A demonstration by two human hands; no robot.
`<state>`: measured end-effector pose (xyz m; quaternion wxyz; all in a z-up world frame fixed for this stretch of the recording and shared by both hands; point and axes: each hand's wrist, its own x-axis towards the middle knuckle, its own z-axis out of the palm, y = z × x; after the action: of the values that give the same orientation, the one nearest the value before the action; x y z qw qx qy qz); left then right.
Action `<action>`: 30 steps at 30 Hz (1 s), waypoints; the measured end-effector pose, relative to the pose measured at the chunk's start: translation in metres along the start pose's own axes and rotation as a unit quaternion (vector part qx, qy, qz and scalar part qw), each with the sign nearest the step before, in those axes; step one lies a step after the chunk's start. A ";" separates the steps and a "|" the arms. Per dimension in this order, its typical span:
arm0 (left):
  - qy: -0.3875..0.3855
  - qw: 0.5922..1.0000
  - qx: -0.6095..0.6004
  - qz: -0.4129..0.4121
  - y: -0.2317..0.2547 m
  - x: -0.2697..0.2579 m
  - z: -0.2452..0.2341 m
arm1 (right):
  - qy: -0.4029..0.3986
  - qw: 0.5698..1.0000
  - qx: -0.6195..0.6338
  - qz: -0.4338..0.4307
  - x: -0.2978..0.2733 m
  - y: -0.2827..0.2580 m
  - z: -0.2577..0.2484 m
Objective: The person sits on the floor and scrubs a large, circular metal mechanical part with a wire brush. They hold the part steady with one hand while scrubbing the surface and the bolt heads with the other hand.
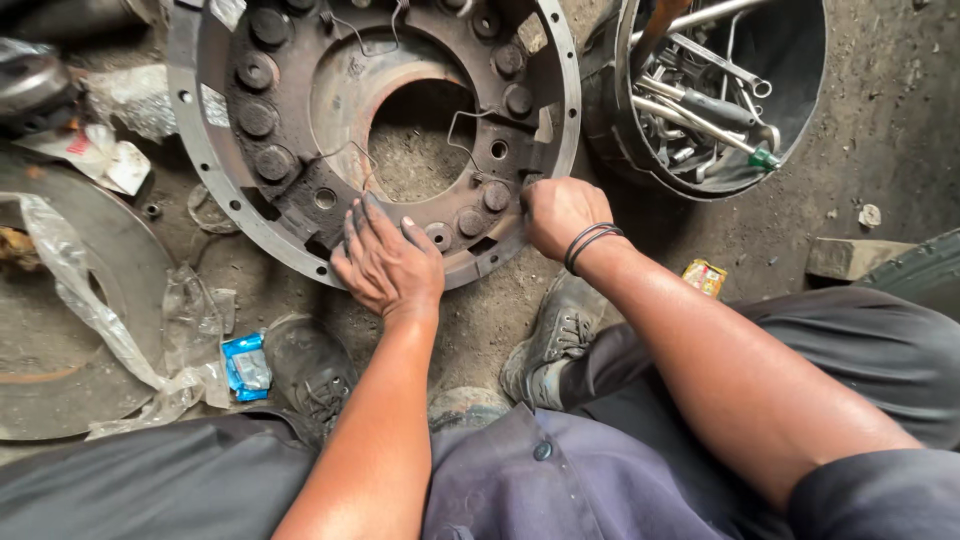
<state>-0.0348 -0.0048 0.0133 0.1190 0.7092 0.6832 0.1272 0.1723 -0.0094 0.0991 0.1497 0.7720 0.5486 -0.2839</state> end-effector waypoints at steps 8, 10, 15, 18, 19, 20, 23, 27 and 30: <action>0.003 1.000 -0.003 -0.005 0.003 0.003 -0.001 | -0.044 0.999 -0.007 0.027 0.016 -0.007 -0.009; 0.002 1.000 -0.007 -0.006 0.002 0.002 0.000 | -0.046 0.998 -0.018 0.032 0.015 -0.006 -0.013; 0.012 1.000 0.007 0.000 0.001 0.002 0.002 | -0.069 0.994 -0.041 -0.068 0.012 -0.037 0.010; 0.006 1.000 -0.019 -0.001 0.000 0.004 0.004 | -0.046 0.996 -0.073 0.021 0.025 -0.014 -0.009; 0.005 1.000 -0.013 -0.001 -0.001 0.003 0.003 | -0.038 0.996 -0.083 0.007 0.024 -0.014 -0.006; 0.003 1.000 -0.009 0.001 0.000 0.002 0.003 | -0.028 0.995 -0.094 -0.004 0.023 -0.013 -0.003; -0.008 1.000 -0.005 0.000 0.001 0.002 0.002 | -0.042 0.993 -0.094 -0.051 0.019 -0.032 0.018; -0.013 1.000 -0.015 -0.013 0.000 0.002 0.004 | -0.059 0.994 -0.088 0.017 0.029 -0.021 0.001; -0.020 1.000 -0.021 -0.011 0.000 0.002 0.002 | -0.050 0.994 -0.091 0.023 0.025 -0.014 -0.003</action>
<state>-0.0341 -0.0031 0.0113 0.1488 0.7011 0.6859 0.1259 0.1659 0.0164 0.0877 0.2533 0.7524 0.5459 -0.2678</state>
